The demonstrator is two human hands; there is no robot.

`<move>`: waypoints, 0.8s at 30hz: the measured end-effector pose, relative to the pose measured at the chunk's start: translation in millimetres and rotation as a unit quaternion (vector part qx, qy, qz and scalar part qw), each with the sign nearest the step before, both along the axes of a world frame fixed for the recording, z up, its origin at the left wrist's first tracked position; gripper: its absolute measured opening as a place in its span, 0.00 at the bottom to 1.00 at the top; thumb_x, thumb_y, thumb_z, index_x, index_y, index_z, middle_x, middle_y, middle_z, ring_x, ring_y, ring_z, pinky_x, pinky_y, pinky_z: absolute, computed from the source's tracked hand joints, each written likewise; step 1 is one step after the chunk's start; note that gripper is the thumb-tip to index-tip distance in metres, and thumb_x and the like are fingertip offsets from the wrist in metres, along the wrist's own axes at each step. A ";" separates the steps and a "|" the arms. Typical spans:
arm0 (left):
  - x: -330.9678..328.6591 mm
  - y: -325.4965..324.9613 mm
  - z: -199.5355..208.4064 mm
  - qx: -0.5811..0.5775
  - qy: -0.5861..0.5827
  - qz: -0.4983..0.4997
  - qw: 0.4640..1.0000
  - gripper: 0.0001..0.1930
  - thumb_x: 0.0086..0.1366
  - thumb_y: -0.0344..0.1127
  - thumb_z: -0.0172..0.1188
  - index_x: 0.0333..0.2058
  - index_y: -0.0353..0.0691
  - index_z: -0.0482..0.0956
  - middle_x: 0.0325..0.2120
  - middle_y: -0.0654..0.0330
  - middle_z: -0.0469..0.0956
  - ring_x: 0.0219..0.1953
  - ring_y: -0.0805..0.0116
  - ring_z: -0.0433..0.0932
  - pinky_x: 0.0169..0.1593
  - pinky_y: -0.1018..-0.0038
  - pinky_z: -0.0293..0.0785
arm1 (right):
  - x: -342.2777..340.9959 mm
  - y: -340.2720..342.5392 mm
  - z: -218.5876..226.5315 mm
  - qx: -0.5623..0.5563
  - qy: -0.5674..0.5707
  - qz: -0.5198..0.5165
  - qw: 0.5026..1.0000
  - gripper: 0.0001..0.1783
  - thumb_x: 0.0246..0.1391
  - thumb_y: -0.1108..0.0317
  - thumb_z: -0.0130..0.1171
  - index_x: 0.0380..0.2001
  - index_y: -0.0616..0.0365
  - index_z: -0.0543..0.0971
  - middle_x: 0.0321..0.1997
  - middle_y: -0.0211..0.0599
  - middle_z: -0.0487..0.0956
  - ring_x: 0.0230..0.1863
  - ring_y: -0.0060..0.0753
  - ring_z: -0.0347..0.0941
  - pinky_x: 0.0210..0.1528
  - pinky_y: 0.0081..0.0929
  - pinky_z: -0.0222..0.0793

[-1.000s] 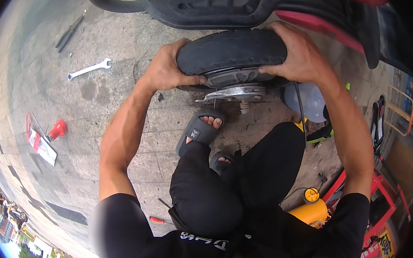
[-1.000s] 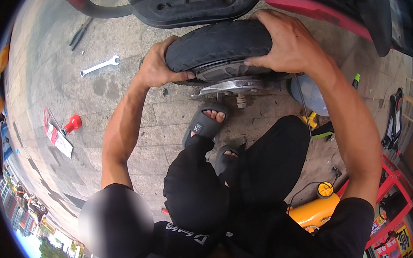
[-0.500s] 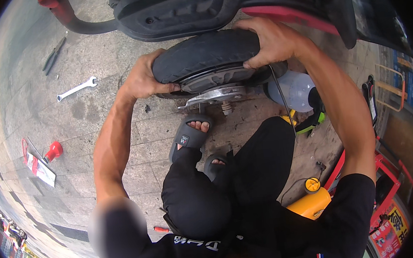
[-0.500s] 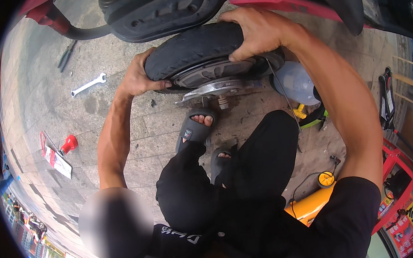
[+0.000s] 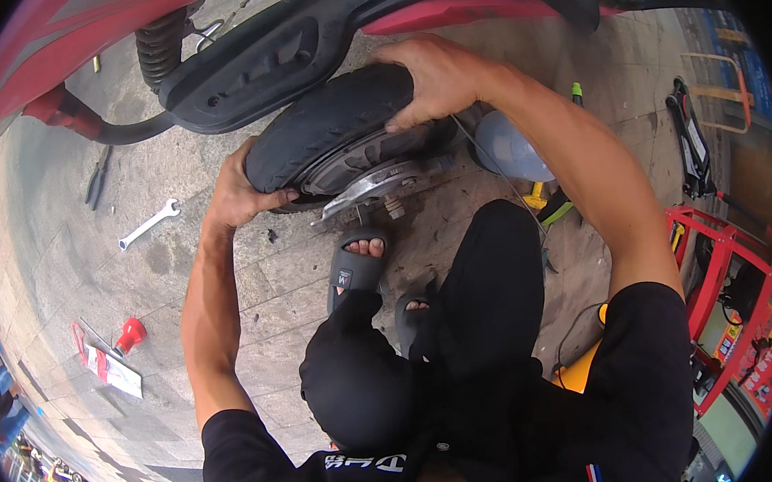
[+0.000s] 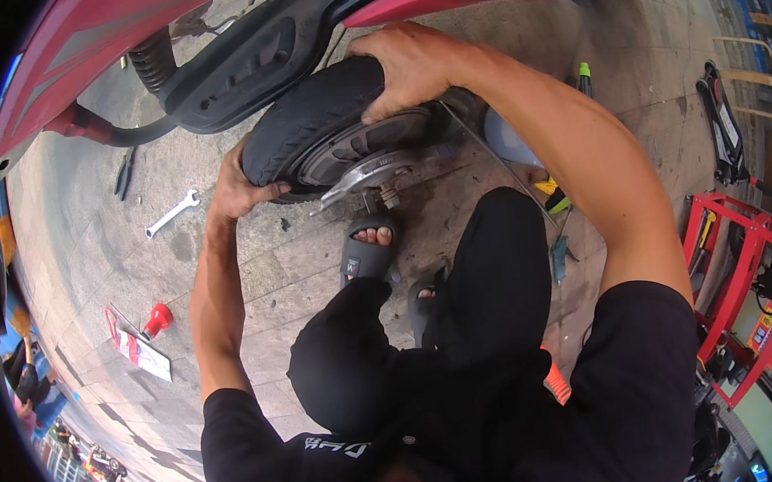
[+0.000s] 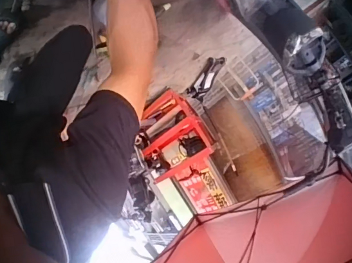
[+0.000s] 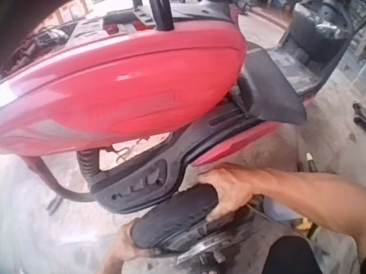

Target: The person uses a metal tire lever to pry the tire bead off the rim of a red motorcycle's rear wheel. They repeatedly insert the lever, rotate the wheel, and reposition the tool to loosen the tire around the rim.

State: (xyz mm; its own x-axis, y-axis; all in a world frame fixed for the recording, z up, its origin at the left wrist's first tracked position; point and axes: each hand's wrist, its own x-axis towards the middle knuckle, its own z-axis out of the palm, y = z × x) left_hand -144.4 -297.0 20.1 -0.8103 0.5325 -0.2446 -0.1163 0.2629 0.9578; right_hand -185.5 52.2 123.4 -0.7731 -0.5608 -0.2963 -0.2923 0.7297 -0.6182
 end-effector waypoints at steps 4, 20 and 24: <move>6.3 5.0 23.9 -0.099 0.067 0.016 0.993 0.44 0.36 0.40 0.83 0.53 0.30 0.74 0.44 0.48 0.82 0.48 0.56 0.81 0.56 0.65 0.74 | -5.2 -1.9 -0.5 -0.019 -0.009 -0.007 1.000 0.41 0.32 0.58 0.80 0.52 0.65 0.77 0.42 0.52 0.83 0.43 0.49 0.81 0.47 0.38 0.76; -55.4 176.1 140.7 -0.432 0.372 -0.321 0.756 0.35 0.43 0.49 0.76 0.48 0.35 0.77 0.41 0.47 0.82 0.57 0.49 0.73 0.65 0.54 0.62 | 6.1 28.3 -19.9 -0.087 -0.023 -0.034 0.995 0.40 0.30 0.55 0.79 0.49 0.65 0.80 0.44 0.52 0.84 0.49 0.48 0.81 0.51 0.37 0.76; -59.0 174.3 129.6 -0.417 0.385 -0.297 0.768 0.33 0.42 0.51 0.76 0.43 0.36 0.78 0.36 0.48 0.83 0.51 0.50 0.78 0.65 0.56 0.59 | -2.4 25.5 -20.6 -0.096 -0.025 -0.015 0.995 0.39 0.29 0.58 0.79 0.47 0.68 0.80 0.39 0.52 0.84 0.44 0.46 0.82 0.49 0.35 0.77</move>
State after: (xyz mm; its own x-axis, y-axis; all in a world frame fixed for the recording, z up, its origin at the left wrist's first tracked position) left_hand -203.4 -122.7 149.6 -0.5610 0.7820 -0.2716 0.7775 0.6104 0.1513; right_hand -188.0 77.7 102.8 -0.7773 -0.5878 -0.2243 -0.2386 0.6053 -0.7594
